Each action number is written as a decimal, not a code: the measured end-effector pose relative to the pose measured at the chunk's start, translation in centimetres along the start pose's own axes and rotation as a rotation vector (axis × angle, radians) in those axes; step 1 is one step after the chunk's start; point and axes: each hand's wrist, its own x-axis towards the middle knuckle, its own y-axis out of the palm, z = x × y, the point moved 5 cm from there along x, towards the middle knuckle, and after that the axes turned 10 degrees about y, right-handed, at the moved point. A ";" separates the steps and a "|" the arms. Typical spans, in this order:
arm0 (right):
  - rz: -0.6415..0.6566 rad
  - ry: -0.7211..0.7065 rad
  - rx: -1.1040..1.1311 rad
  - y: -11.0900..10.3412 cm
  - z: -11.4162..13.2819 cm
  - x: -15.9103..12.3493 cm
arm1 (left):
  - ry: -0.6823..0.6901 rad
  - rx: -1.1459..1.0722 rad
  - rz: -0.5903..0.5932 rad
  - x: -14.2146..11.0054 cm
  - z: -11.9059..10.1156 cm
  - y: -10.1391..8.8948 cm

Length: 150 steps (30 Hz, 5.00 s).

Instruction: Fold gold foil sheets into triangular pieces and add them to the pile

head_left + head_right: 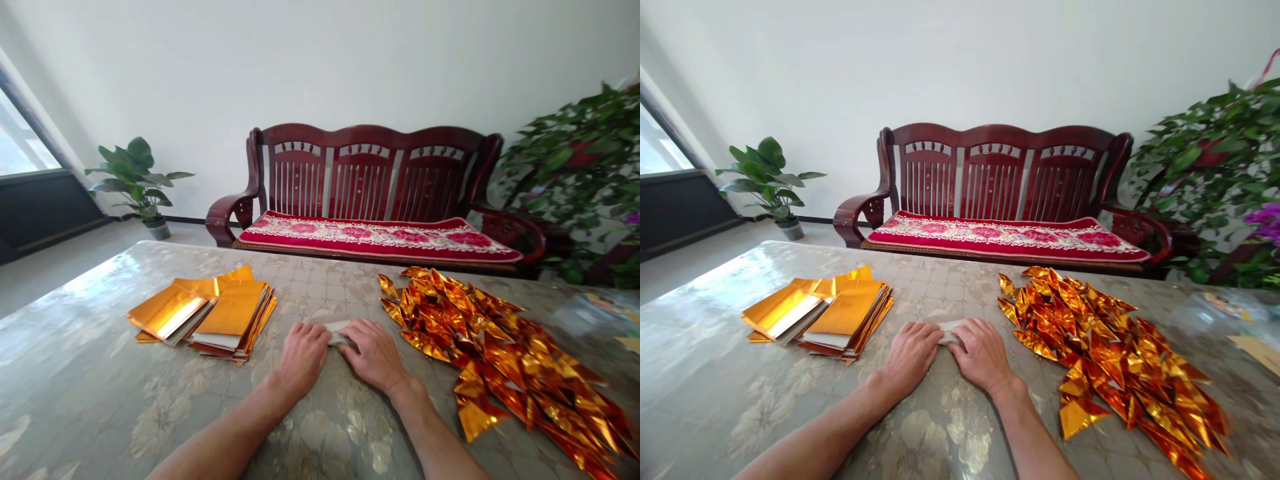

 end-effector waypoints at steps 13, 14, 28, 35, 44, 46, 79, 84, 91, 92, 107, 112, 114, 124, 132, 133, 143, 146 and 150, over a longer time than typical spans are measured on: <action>0.057 0.047 0.199 0.1 -2.0 0.0 | -0.052 -0.083 -0.057 -0.1 1.4 -0.4; 0.058 0.050 0.214 0.1 -2.1 0.0 | -0.051 -0.079 -0.064 -0.1 1.3 -0.4; -0.046 0.187 0.180 0.7 -3.1 0.4 | -0.043 -0.170 -0.133 0.1 1.7 -0.5; -0.088 0.231 0.060 1.2 -3.1 0.9 | -0.110 -0.139 -0.111 0.3 1.3 -1.2; -0.115 0.210 -0.069 1.0 -2.7 1.0 | -0.264 -0.127 -0.094 0.6 1.9 -0.8; -0.108 0.201 -0.076 1.1 -2.7 1.1 | -0.267 -0.133 -0.096 0.5 1.8 -0.7; -0.136 0.336 -0.059 1.6 -3.5 1.3 | -0.434 -0.035 0.084 0.6 2.9 0.2; -0.143 0.342 -0.070 1.7 -3.6 1.3 | -0.440 -0.042 0.095 0.5 2.9 0.4; -0.139 0.342 -0.085 1.6 -3.5 1.4 | -0.454 -0.035 0.109 0.6 2.9 0.3; -0.136 0.345 -0.091 1.6 -3.4 1.4 | -0.455 -0.033 0.113 0.6 2.9 0.3; -0.135 0.353 -0.129 1.8 -3.5 1.3 | -0.483 -0.054 0.052 -0.1 3.6 0.4; -0.129 0.360 -0.129 1.8 -3.4 1.4 | -0.478 -0.083 0.024 -0.1 3.8 0.4; -0.124 0.359 -0.130 1.7 -3.3 1.5 | -0.481 -0.071 0.017 -0.1 4.0 0.4; -0.120 0.356 -0.142 1.6 -3.2 1.4 | -0.497 -0.004 0.038 0.4 4.2 0.5; -0.126 0.354 -0.157 1.6 -3.2 1.4 | -0.493 0.029 0.063 0.6 3.8 0.2; -0.127 0.355 -0.158 1.6 -3.2 1.4 | -0.491 0.030 0.062 0.6 3.8 0.2; -0.120 0.361 -0.156 1.5 -3.1 1.4 | -0.472 0.019 0.007 0.5 4.3 0.6; -0.119 0.362 -0.160 1.5 -3.1 1.4 | -0.466 -0.023 -0.050 0.2 4.6 0.8; -0.128 0.353 -0.166 1.5 -3.1 1.4 | -0.441 -0.090 -0.081 -0.2 4.6 0.8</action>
